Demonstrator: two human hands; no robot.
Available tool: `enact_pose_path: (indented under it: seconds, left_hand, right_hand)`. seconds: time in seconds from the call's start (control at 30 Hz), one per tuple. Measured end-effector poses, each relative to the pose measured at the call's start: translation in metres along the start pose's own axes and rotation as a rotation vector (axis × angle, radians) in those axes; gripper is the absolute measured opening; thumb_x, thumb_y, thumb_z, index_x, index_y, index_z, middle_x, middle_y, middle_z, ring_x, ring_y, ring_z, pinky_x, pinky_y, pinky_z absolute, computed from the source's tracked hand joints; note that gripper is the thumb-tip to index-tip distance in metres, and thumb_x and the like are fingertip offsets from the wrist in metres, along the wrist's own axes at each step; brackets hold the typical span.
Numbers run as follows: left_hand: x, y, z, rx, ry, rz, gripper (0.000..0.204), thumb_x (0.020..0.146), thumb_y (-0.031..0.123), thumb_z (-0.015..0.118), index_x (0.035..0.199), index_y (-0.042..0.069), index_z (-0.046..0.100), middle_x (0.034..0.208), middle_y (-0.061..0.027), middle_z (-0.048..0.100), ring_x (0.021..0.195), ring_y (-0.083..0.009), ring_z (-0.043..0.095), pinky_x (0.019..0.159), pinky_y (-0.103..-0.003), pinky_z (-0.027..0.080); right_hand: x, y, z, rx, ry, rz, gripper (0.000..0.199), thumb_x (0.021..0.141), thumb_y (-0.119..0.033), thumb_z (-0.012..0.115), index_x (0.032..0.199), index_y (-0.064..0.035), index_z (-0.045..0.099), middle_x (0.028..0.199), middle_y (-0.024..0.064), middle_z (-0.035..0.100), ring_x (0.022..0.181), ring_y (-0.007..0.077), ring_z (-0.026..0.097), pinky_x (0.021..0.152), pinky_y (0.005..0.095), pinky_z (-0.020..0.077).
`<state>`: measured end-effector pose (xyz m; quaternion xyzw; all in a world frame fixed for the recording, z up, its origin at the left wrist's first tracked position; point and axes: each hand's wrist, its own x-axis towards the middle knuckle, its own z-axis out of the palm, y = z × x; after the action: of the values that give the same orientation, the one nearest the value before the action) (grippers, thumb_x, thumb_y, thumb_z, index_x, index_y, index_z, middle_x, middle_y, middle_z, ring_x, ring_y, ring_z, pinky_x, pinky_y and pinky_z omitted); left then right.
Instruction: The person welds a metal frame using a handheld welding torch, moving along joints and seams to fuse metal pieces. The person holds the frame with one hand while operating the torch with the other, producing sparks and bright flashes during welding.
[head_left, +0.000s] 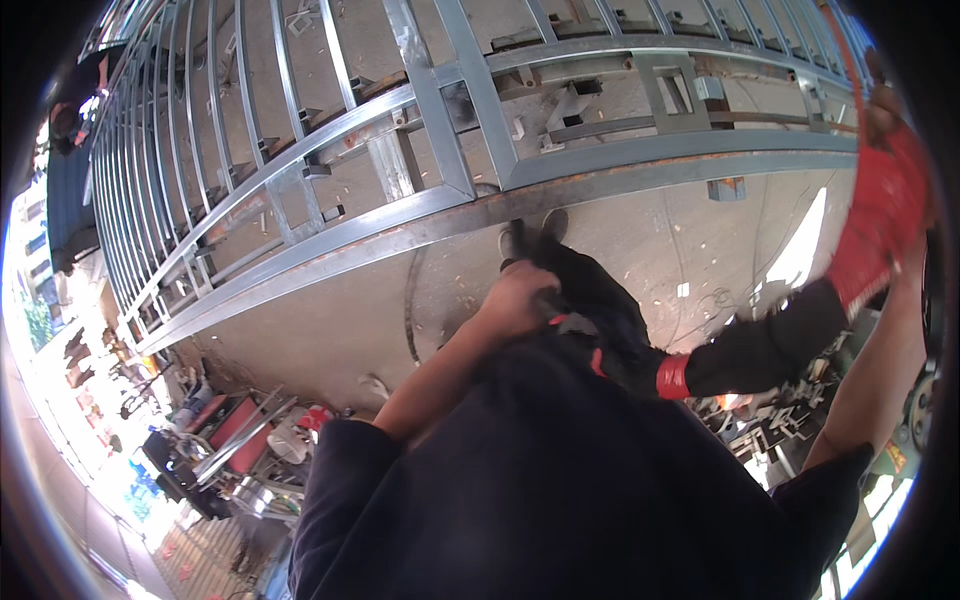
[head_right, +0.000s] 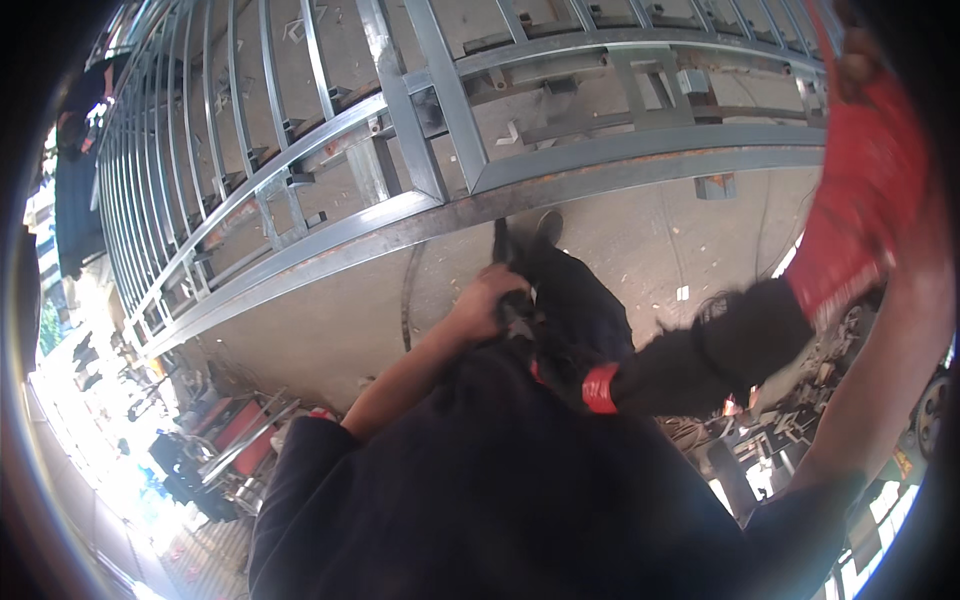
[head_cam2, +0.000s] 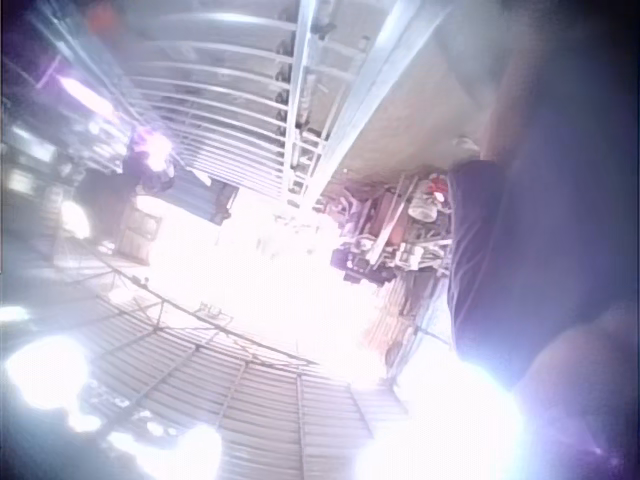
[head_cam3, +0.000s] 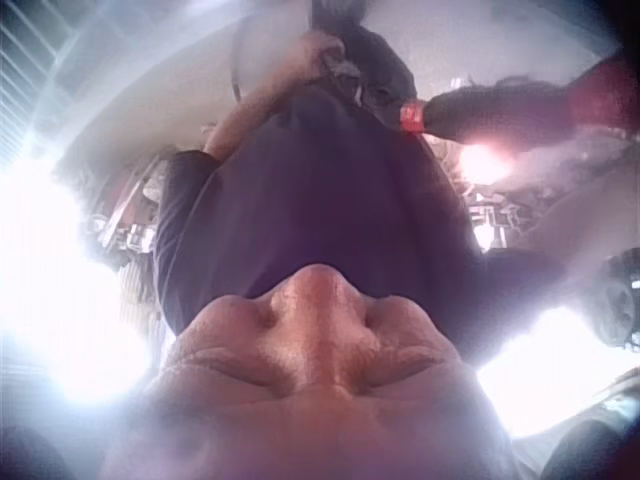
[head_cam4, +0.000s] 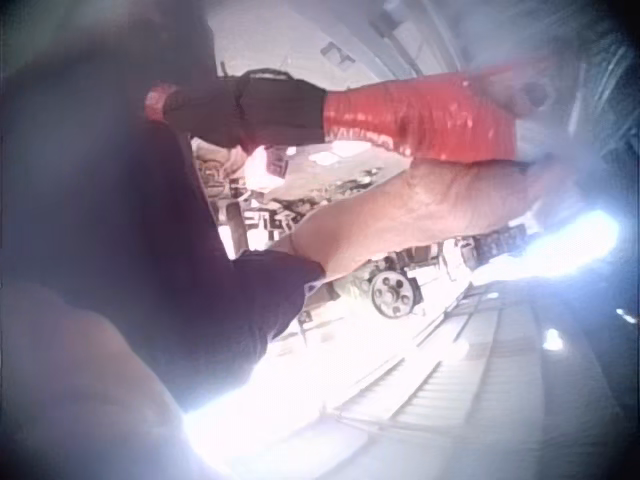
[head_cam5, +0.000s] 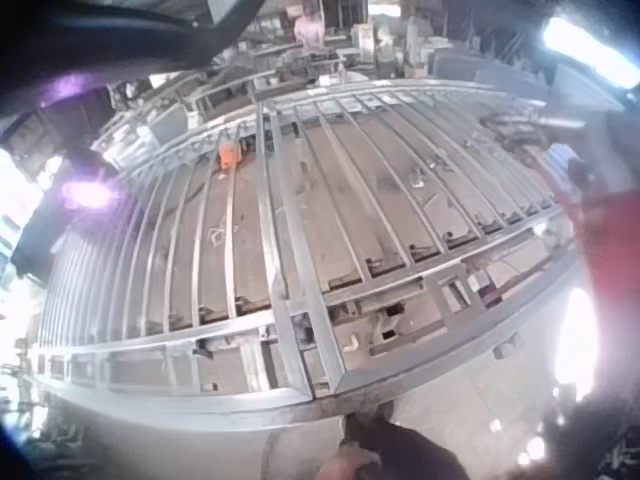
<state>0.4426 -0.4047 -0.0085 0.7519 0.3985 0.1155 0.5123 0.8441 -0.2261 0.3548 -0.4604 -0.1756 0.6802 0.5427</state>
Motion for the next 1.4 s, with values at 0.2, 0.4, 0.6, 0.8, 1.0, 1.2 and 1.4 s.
enact_pose_path:
  seconds: [0.2, 0.4, 0.6, 0.8, 1.0, 1.2, 1.4]
  left_hand:
    - [-0.132, 0.026, -0.023, -0.583, 0.444, -0.224, 0.080, 0.082, 0.075, 0.078, 0.113, 0.002, 0.070, 0.101, -0.0128, 0.070, 0.096, -0.0263, 0.068, 0.087, -0.039, 0.053]
    - [-0.167, 0.122, -0.068, -0.574, 0.653, -0.180, 0.047, 0.075, 0.044, 0.091, 0.085, 0.003, 0.069, 0.082, -0.0096, 0.067, 0.073, -0.0267, 0.063, 0.074, -0.039, 0.049]
    - [-0.118, 0.201, -0.066, -0.483, 0.886, -0.272, 0.033, 0.066, 0.016, 0.094, 0.082, 0.003, 0.068, 0.070, -0.0046, 0.062, 0.067, -0.0240, 0.060, 0.064, -0.036, 0.046]
    - [-0.058, 0.248, -0.082, -0.397, 1.040, -0.355, 0.021, 0.067, 0.002, 0.084, 0.081, 0.000, 0.068, 0.068, -0.0056, 0.062, 0.064, -0.0222, 0.059, 0.057, -0.032, 0.046]
    - [-0.033, 0.264, -0.079, -0.379, 1.098, -0.478, 0.019, 0.069, 0.006, 0.081, 0.081, 0.000, 0.067, 0.068, -0.0057, 0.061, 0.065, -0.0223, 0.058, 0.059, -0.033, 0.045]
    - [-0.020, 0.275, -0.086, -0.375, 1.134, -0.571, 0.018, 0.071, 0.010, 0.079, 0.080, 0.000, 0.067, 0.068, -0.0057, 0.060, 0.065, -0.0224, 0.057, 0.061, -0.033, 0.045]
    - [-0.016, 0.281, -0.089, -0.373, 1.157, -0.623, 0.019, 0.073, 0.014, 0.077, 0.080, 0.000, 0.066, 0.068, -0.0058, 0.059, 0.066, -0.0226, 0.056, 0.063, -0.034, 0.044]
  right_hand:
    - [0.034, 0.045, 0.004, -0.296, 0.110, 0.059, 0.050, 0.109, -0.034, 0.067, 0.134, 0.0071, 0.055, 0.110, 0.0184, 0.071, 0.104, 0.0247, 0.073, 0.100, 0.0383, 0.0602]
    - [0.087, 0.102, 0.007, -0.178, 0.242, 0.392, 0.044, 0.106, -0.033, 0.070, 0.120, 0.0059, 0.054, 0.094, 0.0169, 0.068, 0.091, 0.0249, 0.073, 0.095, 0.0410, 0.0635]
    - [0.159, 0.146, -0.009, -0.150, 0.080, 0.768, 0.041, 0.109, -0.031, 0.064, 0.117, 0.0088, 0.057, 0.086, 0.0187, 0.068, 0.092, 0.0247, 0.074, 0.089, 0.0354, 0.0644]
    - [0.210, 0.161, -0.014, -0.238, -0.045, 0.978, 0.041, 0.111, -0.029, 0.058, 0.114, 0.0117, 0.061, 0.079, 0.0206, 0.068, 0.094, 0.0245, 0.075, 0.083, 0.0298, 0.0653]
    - [0.235, 0.172, -0.017, -0.057, -0.036, 1.126, 0.037, 0.104, -0.026, 0.069, 0.103, 0.0060, 0.050, 0.082, 0.0173, 0.061, 0.082, 0.0238, 0.068, 0.109, 0.0469, 0.0618]
    - [0.254, 0.179, -0.010, -0.069, -0.025, 1.208, 0.033, 0.103, -0.024, 0.071, 0.102, 0.0040, 0.052, 0.086, 0.0160, 0.062, 0.082, 0.0239, 0.068, 0.104, 0.0470, 0.0640]
    - [0.263, 0.177, -0.002, -0.201, -0.058, 1.217, 0.030, 0.102, -0.024, 0.073, 0.110, -0.0005, 0.056, 0.092, 0.0141, 0.065, 0.084, 0.0236, 0.070, 0.086, 0.0399, 0.0662]
